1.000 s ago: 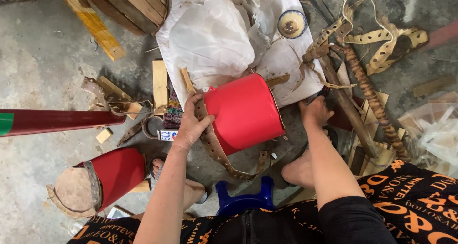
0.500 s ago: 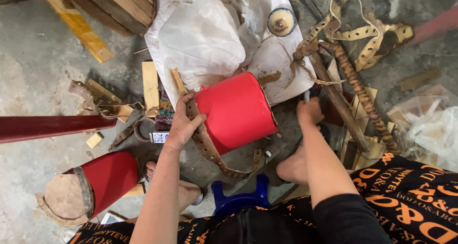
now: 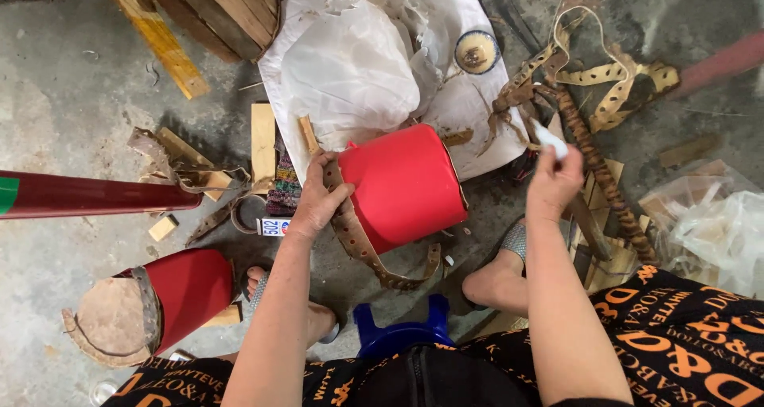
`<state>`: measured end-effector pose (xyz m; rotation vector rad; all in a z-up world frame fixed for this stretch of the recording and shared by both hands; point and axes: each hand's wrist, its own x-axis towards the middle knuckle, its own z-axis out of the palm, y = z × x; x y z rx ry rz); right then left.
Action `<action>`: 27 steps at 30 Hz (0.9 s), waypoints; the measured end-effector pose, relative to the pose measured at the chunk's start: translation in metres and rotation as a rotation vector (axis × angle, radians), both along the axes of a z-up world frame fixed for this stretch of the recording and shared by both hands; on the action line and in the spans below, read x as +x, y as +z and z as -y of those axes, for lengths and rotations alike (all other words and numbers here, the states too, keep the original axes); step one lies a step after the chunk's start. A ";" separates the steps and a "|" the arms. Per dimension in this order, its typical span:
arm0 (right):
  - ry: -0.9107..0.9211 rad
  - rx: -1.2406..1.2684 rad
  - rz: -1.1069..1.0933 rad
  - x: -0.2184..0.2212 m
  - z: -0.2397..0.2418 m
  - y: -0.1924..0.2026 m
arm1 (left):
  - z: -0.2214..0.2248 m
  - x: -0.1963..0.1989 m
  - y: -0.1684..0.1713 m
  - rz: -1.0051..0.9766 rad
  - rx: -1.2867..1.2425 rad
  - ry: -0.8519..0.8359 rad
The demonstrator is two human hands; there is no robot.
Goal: Applying adhesive to the edges of a drum shell and pressing down the material to finish the edges.
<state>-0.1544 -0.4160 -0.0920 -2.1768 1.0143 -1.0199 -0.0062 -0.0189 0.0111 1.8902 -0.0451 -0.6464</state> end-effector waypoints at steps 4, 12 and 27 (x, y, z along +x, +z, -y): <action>0.370 0.527 0.131 0.043 -0.103 0.130 | -0.003 0.002 -0.009 -0.016 0.005 -0.006; 0.970 0.649 -0.375 0.050 -0.173 0.110 | 0.003 0.002 0.004 -0.057 -0.001 0.012; 1.093 0.282 -0.492 0.066 -0.196 0.087 | 0.003 0.002 0.004 -0.070 -0.007 0.045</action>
